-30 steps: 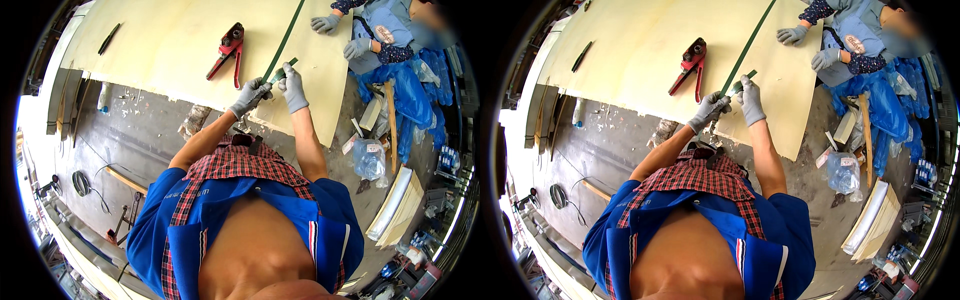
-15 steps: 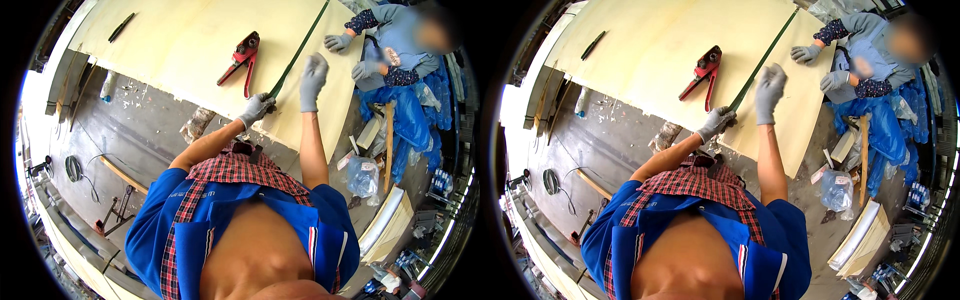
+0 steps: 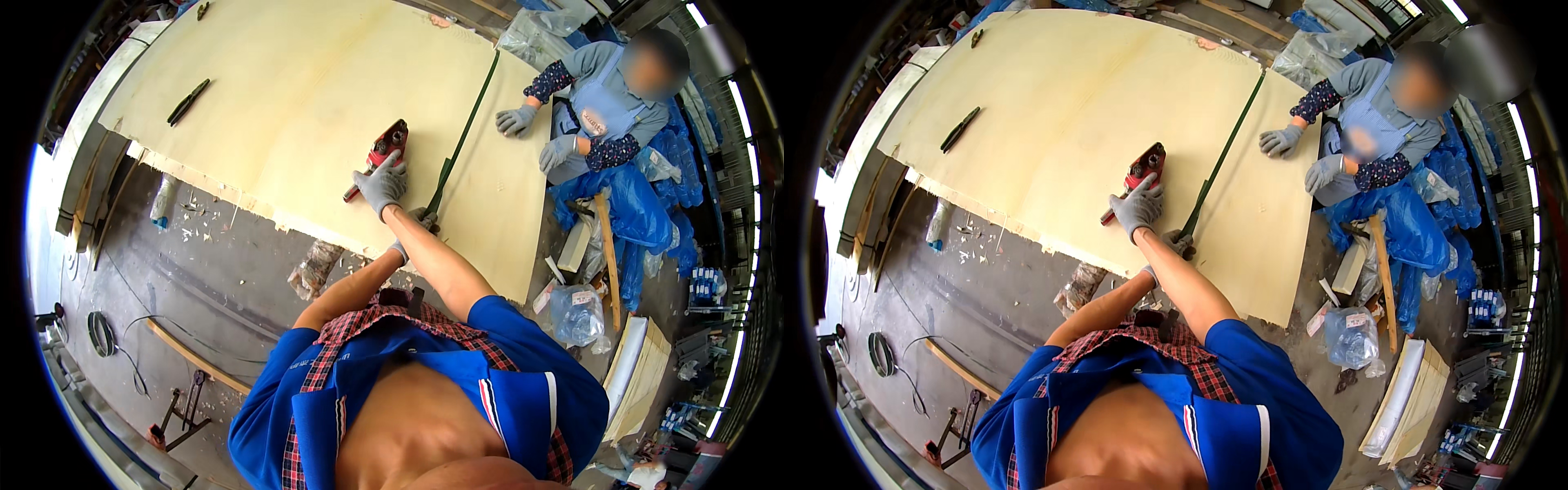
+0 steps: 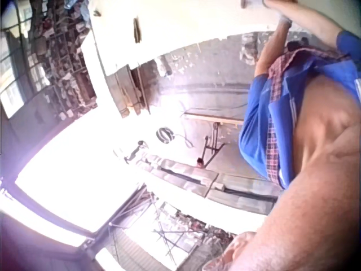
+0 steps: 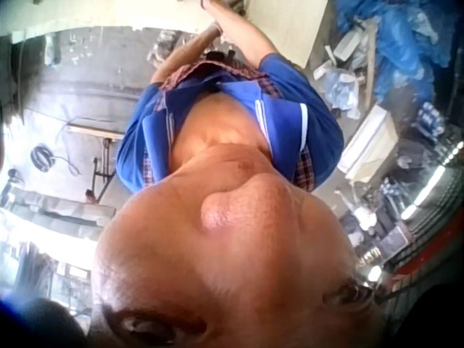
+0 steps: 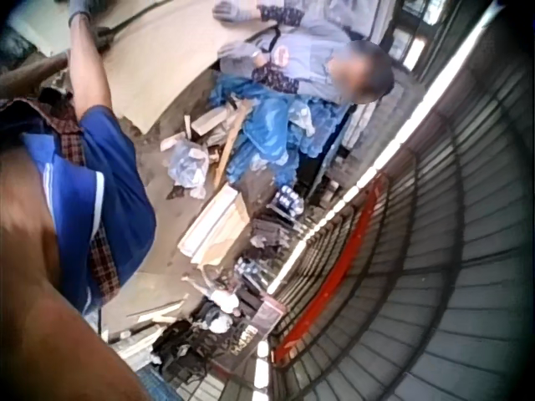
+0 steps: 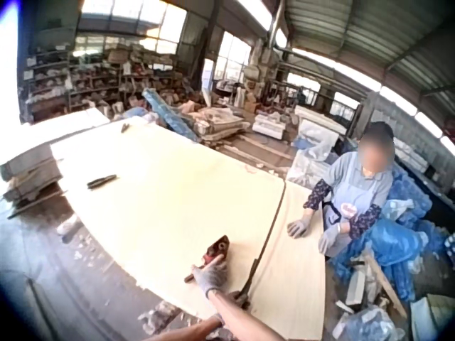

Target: The person uses a utility knife to trim a large sheet of foam board. They then retrieve a green strap and a red strap tensioner, positioning the strap across the foam board and using the tensioner to secure it. A coworker assists by holding the board steady.

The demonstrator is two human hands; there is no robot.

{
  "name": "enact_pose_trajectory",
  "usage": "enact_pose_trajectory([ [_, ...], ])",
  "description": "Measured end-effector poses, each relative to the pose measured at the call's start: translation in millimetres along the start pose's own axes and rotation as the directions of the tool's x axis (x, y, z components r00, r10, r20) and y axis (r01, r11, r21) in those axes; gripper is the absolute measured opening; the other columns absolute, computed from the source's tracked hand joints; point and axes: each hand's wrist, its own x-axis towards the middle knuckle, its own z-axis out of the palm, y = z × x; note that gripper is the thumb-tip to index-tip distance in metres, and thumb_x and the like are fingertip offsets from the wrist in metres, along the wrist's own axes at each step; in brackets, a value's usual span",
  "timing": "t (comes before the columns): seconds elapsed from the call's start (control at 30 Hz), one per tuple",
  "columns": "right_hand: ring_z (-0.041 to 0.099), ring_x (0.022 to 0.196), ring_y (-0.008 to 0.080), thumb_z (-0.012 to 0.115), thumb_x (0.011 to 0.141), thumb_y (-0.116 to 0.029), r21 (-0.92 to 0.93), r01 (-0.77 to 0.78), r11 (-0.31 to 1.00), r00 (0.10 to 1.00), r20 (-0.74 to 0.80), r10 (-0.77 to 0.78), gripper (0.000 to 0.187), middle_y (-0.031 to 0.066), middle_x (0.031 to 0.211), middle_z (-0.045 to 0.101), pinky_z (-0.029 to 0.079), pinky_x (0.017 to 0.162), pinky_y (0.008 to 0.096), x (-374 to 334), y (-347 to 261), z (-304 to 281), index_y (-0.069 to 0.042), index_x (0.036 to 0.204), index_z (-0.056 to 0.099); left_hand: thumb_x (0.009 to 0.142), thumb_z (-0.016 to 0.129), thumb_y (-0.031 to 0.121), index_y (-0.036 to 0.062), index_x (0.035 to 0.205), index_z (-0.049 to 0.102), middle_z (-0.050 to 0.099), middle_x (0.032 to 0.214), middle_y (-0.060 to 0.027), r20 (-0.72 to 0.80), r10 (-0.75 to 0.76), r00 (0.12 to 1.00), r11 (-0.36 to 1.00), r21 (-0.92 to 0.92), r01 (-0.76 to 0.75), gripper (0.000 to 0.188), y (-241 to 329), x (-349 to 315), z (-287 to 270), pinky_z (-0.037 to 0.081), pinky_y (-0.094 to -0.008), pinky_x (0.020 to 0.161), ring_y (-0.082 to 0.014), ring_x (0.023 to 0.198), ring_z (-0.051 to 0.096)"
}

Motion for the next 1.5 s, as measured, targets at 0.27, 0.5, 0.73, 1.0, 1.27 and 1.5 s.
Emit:
enact_pose_trajectory([
  [0.27,0.057,0.102,0.0387,0.085,0.057,-0.026,0.420,-0.227,0.879,0.973,0.130,0.190,0.100,0.0291,0.125,0.047,0.047,0.093,0.0428,32,30,-1,0.002,0.133,0.027,0.090,0.057,0.042,0.0143,0.126,0.055,0.055,0.132,-0.0153,-0.057,0.041,0.998,0.771,0.636,0.004,0.045,11,5,7,0.038,-0.0395,0.102,-0.0324,0.122,0.048],
  [0.5,0.050,0.037,0.0167,0.070,0.079,-0.015,0.775,-0.403,0.486,0.905,0.417,0.084,0.013,0.0058,0.058,0.056,0.040,0.033,0.0311,43,-19,19,-0.007,0.075,0.061,0.084,0.066,0.036,0.0124,0.107,0.063,0.065,0.107,-0.0138,0.062,0.146,0.987,0.973,0.170,-0.155,0.033,-6,22,-11,0.047,-0.0415,0.084,-0.0313,0.099,0.060],
  [0.73,0.050,0.047,0.0200,0.060,0.076,-0.009,0.228,-0.004,0.974,0.792,0.595,-0.136,0.024,0.0082,0.067,0.053,0.038,0.033,0.0358,57,-35,-57,0.000,0.096,0.050,0.090,0.056,0.021,-0.0007,0.088,0.066,0.068,0.075,-0.0159,-0.096,0.139,0.986,0.869,0.488,-0.075,0.024,129,-33,22,0.051,-0.0393,0.066,-0.0273,0.067,0.067],
  [1.0,0.062,0.063,0.0166,0.070,0.074,-0.031,0.347,-0.078,0.934,0.750,0.638,-0.175,0.041,0.0053,0.076,0.061,0.047,0.038,0.0329,30,-34,-70,-0.004,0.101,0.055,0.091,0.054,0.024,0.0022,0.094,0.066,0.070,0.079,-0.0145,-0.104,0.014,0.995,0.868,0.494,0.039,0.025,152,-41,21,0.052,-0.0382,0.068,-0.0261,0.070,0.068],
  [1.27,0.062,0.058,0.0097,0.068,0.084,-0.022,0.596,-0.710,0.375,0.554,0.802,-0.224,0.020,-0.0007,0.081,0.065,0.039,0.036,0.0132,19,5,-26,-0.010,0.098,0.060,0.086,0.059,0.042,0.0103,0.132,0.052,0.055,0.132,-0.0198,0.009,0.229,0.973,0.759,0.625,-0.184,0.056,13,16,9,0.041,-0.0411,0.102,-0.0356,0.122,0.051],
  [1.5,0.060,0.062,0.0122,0.067,0.085,-0.029,0.672,-0.654,0.348,0.612,0.740,-0.279,0.026,0.0041,0.077,0.062,0.051,0.057,0.0265,-13,8,-61,-0.007,0.097,0.061,0.085,0.061,0.045,0.0120,0.137,0.047,0.052,0.135,-0.0169,0.077,0.124,0.989,0.672,0.727,-0.140,0.063,14,8,-14,0.037,-0.0420,0.105,-0.0367,0.127,0.046],
])
